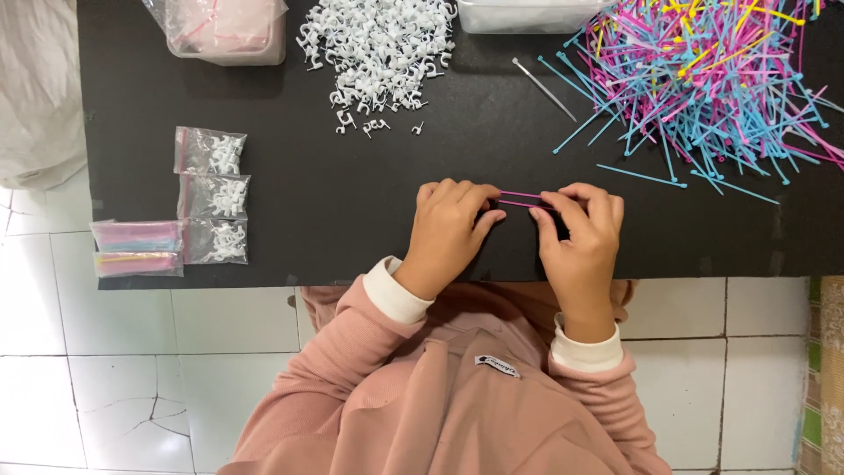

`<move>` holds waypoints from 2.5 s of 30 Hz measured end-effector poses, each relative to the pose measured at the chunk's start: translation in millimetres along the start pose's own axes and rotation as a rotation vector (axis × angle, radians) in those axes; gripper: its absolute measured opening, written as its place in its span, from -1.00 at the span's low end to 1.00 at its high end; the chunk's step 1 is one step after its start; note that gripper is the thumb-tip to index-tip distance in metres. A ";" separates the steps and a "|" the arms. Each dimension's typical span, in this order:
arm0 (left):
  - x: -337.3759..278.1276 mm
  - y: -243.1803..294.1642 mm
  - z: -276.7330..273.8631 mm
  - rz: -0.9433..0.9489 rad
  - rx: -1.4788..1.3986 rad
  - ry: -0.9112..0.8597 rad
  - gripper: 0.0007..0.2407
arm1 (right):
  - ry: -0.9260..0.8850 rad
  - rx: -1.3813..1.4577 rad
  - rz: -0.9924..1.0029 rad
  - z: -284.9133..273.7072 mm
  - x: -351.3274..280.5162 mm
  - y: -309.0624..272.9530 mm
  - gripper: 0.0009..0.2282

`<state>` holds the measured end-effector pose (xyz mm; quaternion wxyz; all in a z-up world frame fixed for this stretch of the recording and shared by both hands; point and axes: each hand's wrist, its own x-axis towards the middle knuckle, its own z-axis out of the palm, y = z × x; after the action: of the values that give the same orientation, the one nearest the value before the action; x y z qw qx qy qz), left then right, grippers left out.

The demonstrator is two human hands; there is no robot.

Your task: Sorting and aligning colored cable ties into organized bundles on a table.

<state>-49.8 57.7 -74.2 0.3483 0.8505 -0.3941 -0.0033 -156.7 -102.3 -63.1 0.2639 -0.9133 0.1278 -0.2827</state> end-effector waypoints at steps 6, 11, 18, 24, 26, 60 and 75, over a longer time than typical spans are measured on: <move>10.4 4.7 -10.0 -0.039 0.016 -0.118 -0.72 | -0.021 -0.031 0.000 3.2 1.1 7.5 -0.85; 12.6 7.2 -12.4 -0.049 0.001 -0.145 -0.84 | -0.047 -0.027 0.037 1.9 1.7 5.6 -0.94; 10.1 6.9 -15.0 -0.048 0.012 -0.152 -0.94 | -0.081 -0.018 0.061 0.5 -5.3 6.4 -0.95; 17.3 12.3 -25.7 -0.078 0.016 -0.279 -0.89 | -0.059 0.059 0.041 -5.3 -4.1 1.6 -0.97; 23.4 17.0 -26.1 -0.059 0.014 -0.293 -0.89 | -0.039 0.079 0.042 -7.4 -3.9 3.9 -0.98; 139.5 99.1 108.9 0.374 0.182 -0.154 -0.91 | 0.199 -0.264 0.331 -43.0 14.0 137.2 -0.85; 127.4 114.9 70.8 0.546 0.148 0.002 -0.91 | 0.334 -0.011 0.223 -57.1 15.3 93.8 -0.92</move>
<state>-58.5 -121.0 -25.2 0.2737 0.7359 -0.6075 0.1204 -185.5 -209.2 -68.1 0.2638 -0.8354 0.2717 -0.3985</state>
